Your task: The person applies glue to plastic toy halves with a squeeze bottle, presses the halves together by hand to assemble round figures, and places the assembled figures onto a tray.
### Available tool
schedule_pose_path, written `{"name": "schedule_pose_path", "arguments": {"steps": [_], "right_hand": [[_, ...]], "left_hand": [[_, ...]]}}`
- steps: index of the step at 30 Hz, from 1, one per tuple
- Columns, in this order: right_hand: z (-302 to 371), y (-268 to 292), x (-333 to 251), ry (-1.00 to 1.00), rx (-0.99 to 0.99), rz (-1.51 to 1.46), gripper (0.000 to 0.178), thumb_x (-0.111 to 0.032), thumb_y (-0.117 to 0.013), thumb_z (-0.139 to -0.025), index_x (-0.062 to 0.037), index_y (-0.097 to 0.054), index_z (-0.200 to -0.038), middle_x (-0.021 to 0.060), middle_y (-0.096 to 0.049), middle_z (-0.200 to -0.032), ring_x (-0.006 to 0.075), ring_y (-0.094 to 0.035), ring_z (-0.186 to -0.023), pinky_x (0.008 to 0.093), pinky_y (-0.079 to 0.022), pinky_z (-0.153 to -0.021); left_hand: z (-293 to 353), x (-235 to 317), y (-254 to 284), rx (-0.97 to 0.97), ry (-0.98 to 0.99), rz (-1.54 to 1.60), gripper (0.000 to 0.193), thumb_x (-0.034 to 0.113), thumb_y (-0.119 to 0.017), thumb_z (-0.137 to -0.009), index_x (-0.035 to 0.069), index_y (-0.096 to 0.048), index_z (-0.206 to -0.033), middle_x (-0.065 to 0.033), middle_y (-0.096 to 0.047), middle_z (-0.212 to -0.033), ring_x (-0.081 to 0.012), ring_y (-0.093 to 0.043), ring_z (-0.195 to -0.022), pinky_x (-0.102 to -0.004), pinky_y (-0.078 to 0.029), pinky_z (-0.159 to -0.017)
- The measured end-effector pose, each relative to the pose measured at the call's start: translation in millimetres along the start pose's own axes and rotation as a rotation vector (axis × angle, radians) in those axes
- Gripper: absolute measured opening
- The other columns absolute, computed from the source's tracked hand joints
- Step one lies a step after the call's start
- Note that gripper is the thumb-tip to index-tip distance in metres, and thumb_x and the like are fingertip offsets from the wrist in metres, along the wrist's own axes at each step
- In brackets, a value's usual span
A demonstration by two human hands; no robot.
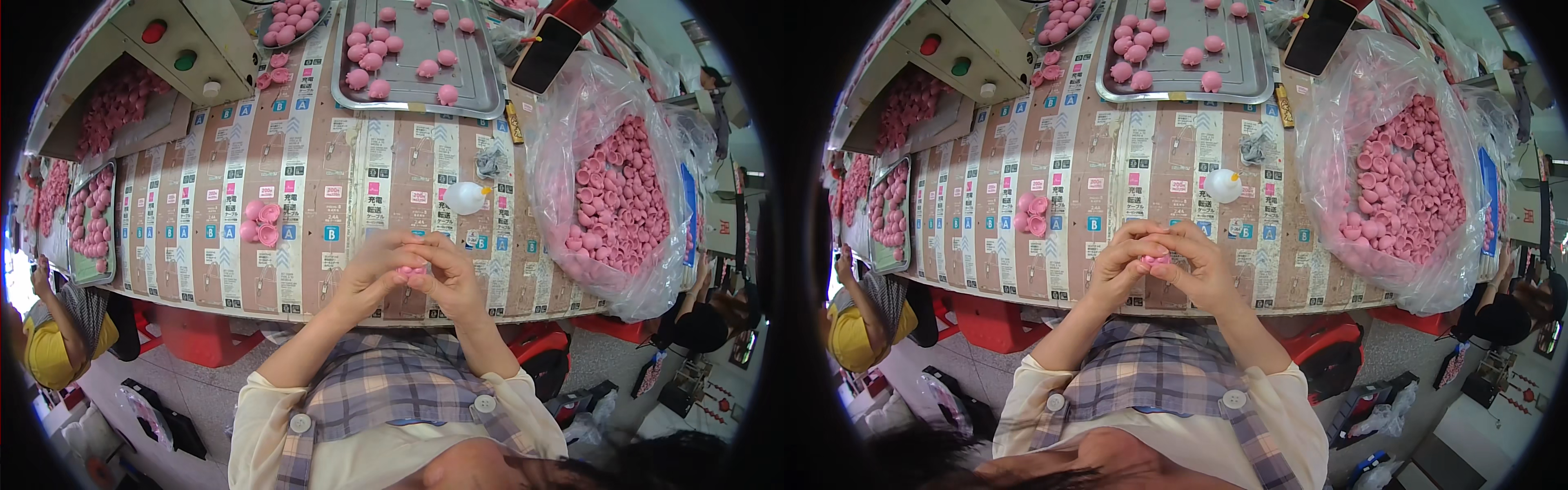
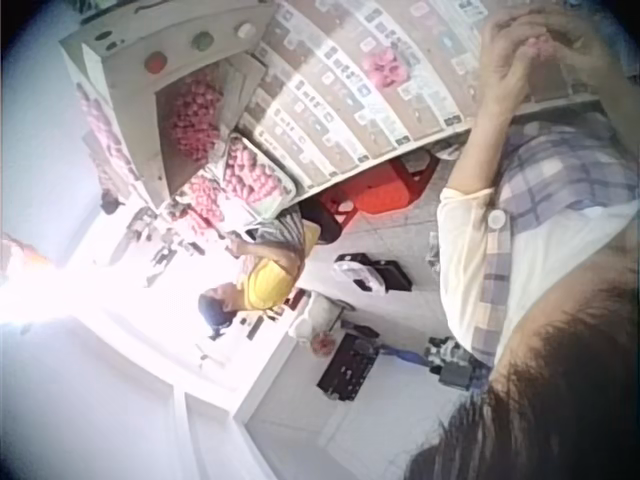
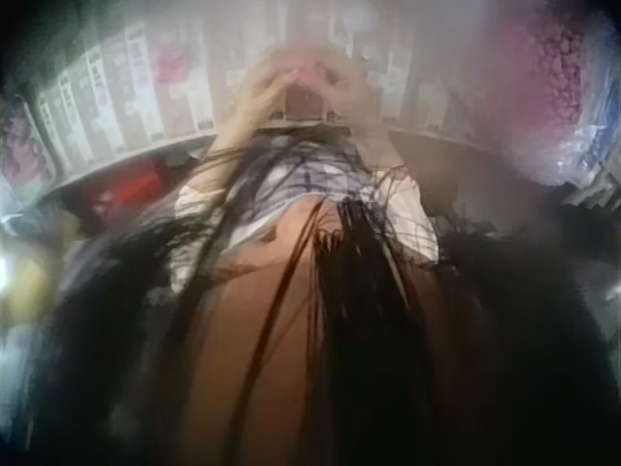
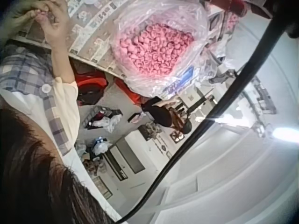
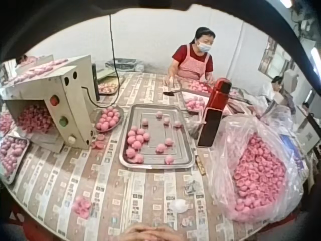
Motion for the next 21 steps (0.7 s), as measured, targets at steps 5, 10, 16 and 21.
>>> {"name": "schedule_pose_path", "arguments": {"steps": [5,10,16,21], "right_hand": [[1.7,-0.7,0.8,-0.008,0.021,-0.035,0.032,-0.011,-0.066,-0.070,0.0003,-0.058,-0.099,0.0074,-0.054,-0.090,0.0164,-0.050,-0.086,0.0259,-0.039,-0.075],[3.0,-1.9,4.0,-0.038,-0.027,-0.264,0.032,-0.010,-0.065,-0.072,-0.0010,-0.057,-0.102,0.0077,-0.054,-0.097,0.0167,-0.051,-0.089,0.0257,-0.039,-0.078],[0.4,-22.2,8.1,-0.298,-0.162,-0.952,0.043,-0.023,-0.053,-0.083,-0.0026,-0.038,-0.117,0.0163,-0.049,-0.111,0.0251,-0.049,-0.102,0.0368,-0.040,-0.087],[2.8,-31.2,18.7,-0.365,-0.072,-1.186,0.042,-0.023,-0.054,-0.082,-0.0019,-0.040,-0.115,0.0143,-0.050,-0.106,0.0237,-0.047,-0.104,0.0371,-0.039,-0.088]], "left_hand": [[-1.2,3.1,-0.7,0.011,-0.018,0.008,0.019,0.019,-0.051,-0.083,0.005,-0.059,-0.094,-0.0121,-0.047,-0.107,-0.0204,-0.044,-0.101,-0.0323,-0.036,-0.086],[-13.0,17.7,0.5,-0.106,-0.009,-0.080,0.032,0.030,-0.059,-0.077,0.005,-0.057,-0.096,-0.0102,-0.048,-0.105,-0.0208,-0.045,-0.100,-0.0322,-0.037,-0.085],[-11.0,34.3,8.7,0.146,-0.148,-0.362,0.047,0.023,-0.071,-0.064,0.006,-0.054,-0.104,-0.0104,-0.048,-0.107,-0.0226,-0.047,-0.099,-0.0322,-0.039,-0.081],[-15.3,42.5,4.7,0.084,-0.219,-0.611,0.042,0.012,-0.071,-0.062,0.007,-0.056,-0.100,-0.0104,-0.050,-0.106,-0.0245,-0.048,-0.097,-0.0321,-0.040,-0.079]]}}
Point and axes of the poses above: each hand's wrist, its own z-axis away from the middle knuckle, its own y-axis out of the back of the hand, x = y × z, the point moved 7 cm from there along -z, towards the middle knuckle
